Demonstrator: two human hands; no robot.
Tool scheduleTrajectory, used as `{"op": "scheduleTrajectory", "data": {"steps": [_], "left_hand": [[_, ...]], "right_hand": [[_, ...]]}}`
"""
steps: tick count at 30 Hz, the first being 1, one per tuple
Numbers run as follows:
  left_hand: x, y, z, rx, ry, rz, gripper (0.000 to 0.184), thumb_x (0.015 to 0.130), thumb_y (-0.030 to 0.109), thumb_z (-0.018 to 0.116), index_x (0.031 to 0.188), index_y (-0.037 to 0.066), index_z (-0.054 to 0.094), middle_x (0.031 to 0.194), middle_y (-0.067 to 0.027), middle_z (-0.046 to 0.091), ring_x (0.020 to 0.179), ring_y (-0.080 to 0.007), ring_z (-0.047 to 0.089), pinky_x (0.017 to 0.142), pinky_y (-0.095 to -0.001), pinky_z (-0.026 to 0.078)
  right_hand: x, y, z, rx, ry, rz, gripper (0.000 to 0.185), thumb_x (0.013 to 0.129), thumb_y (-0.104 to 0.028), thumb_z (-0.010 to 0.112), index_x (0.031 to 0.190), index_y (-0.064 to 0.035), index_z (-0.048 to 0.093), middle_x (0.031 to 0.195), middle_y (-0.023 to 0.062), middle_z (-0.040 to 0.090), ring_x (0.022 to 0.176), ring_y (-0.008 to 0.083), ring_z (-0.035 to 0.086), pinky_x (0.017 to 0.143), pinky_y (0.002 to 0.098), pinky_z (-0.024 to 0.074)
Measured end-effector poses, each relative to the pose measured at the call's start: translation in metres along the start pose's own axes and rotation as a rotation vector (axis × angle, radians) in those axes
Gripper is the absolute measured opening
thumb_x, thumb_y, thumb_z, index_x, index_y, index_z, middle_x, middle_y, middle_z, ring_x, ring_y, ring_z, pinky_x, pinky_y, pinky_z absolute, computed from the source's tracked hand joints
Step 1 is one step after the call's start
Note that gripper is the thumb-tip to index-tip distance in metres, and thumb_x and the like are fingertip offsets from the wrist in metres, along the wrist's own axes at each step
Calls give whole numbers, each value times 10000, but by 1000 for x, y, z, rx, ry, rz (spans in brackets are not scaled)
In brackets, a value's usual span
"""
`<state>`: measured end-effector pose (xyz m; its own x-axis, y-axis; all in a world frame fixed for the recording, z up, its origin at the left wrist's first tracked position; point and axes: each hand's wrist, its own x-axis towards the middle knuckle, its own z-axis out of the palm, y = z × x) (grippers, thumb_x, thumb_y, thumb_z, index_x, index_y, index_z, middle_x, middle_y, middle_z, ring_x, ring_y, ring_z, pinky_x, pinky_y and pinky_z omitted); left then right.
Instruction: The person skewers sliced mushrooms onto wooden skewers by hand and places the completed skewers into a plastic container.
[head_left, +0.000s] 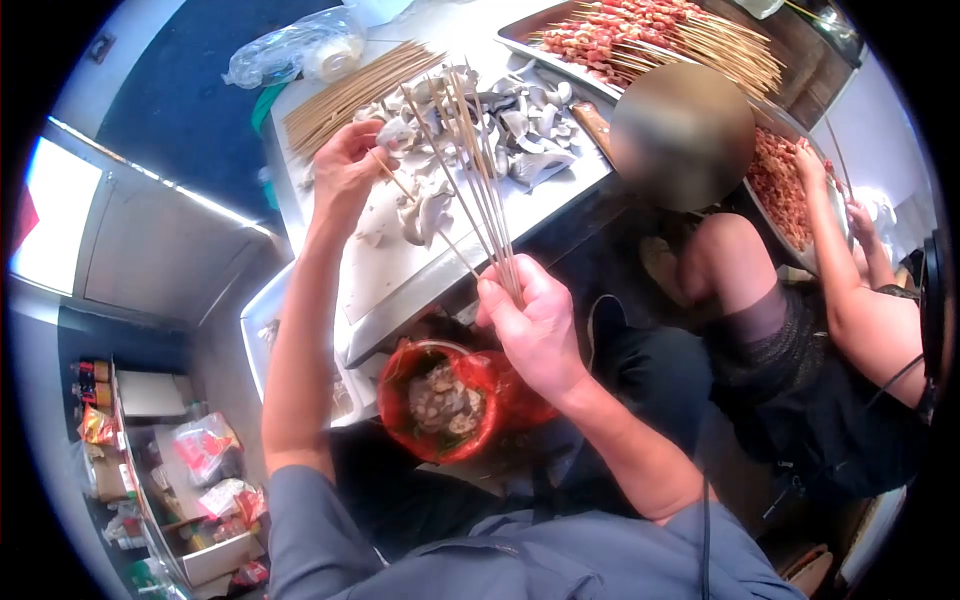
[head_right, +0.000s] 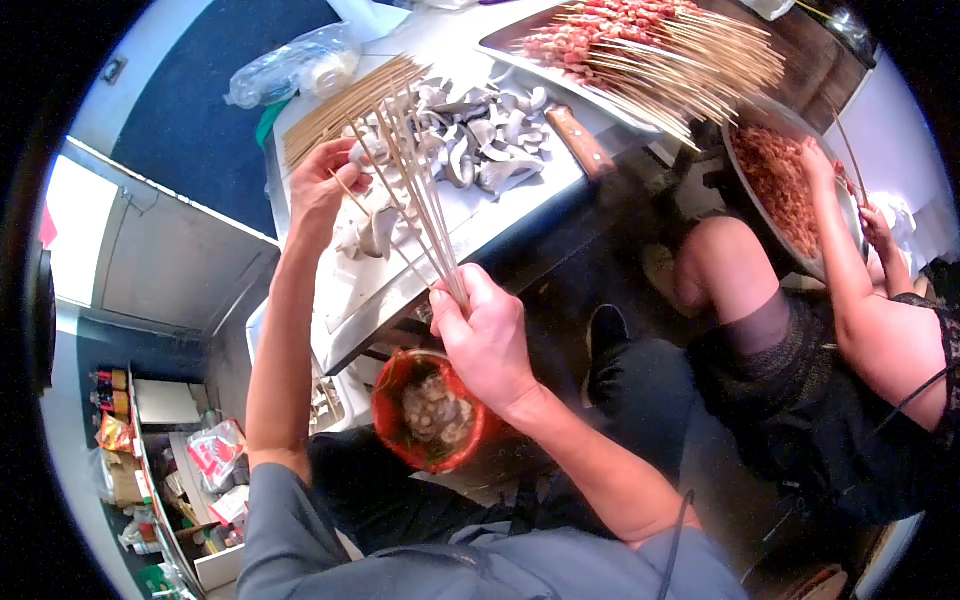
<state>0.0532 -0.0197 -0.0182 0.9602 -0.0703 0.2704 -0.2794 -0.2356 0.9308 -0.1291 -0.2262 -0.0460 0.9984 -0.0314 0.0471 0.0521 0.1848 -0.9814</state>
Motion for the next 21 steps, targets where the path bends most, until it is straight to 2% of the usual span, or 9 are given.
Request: {"op": "scheduleTrajectory", "data": {"steps": [1,3,4,7,8,12,16,21], "left_hand": [[-8,-1,-2,3,5,-1,279,853,21,603,1126,-39,613,887,-81,680,746,-137,661,697,-263,544],[-23,-1,-8,-266,28,-12,262,897,32,639,1149,-25,599,1022,-148,692,792,-174,673,731,-293,549],[-31,0,-8,-314,66,-54,248,907,-4,609,1153,-8,579,1065,-180,682,821,-206,686,753,-322,564],[-52,4,-6,-496,122,-74,258,903,-29,591,1157,-3,554,1090,-206,670,847,-234,693,757,-326,568],[-56,3,-9,-543,144,-83,249,900,-51,580,1141,2,549,1109,-226,661,901,-266,701,775,-337,578],[-69,12,-14,-635,133,-47,249,903,-73,558,1138,10,552,1156,-254,642,975,-306,695,828,-377,592],[-73,17,-17,-633,117,-15,248,898,-87,540,1126,7,558,1172,-259,635,960,-321,697,824,-376,593],[-77,21,-24,-719,-35,49,278,933,-27,424,1175,-30,562,1251,-290,583,1063,-362,649,913,-422,545]], "right_hand": [[-1,0,1,11,-9,9,97,931,-67,581,886,18,575,647,39,600,594,85,573,573,264,473],[-2,2,4,19,-38,36,97,930,-67,579,881,16,575,647,38,598,593,85,572,574,265,474],[-3,2,6,26,-60,64,98,930,-67,577,876,14,574,647,38,597,592,85,572,575,266,474],[-6,6,12,13,-86,103,101,930,-71,573,871,11,574,647,35,597,590,85,569,573,267,474],[-7,7,13,9,-92,104,101,930,-71,573,871,11,574,647,35,597,590,85,569,573,267,474],[-8,12,17,18,-111,125,104,931,-76,574,872,10,575,649,30,598,589,86,566,570,263,469],[-8,9,20,12,-123,149,97,930,-72,576,874,7,578,649,29,601,591,83,562,570,261,464],[-7,12,20,52,-115,159,93,929,-71,581,873,4,580,650,25,602,595,79,559,572,257,461]]}}
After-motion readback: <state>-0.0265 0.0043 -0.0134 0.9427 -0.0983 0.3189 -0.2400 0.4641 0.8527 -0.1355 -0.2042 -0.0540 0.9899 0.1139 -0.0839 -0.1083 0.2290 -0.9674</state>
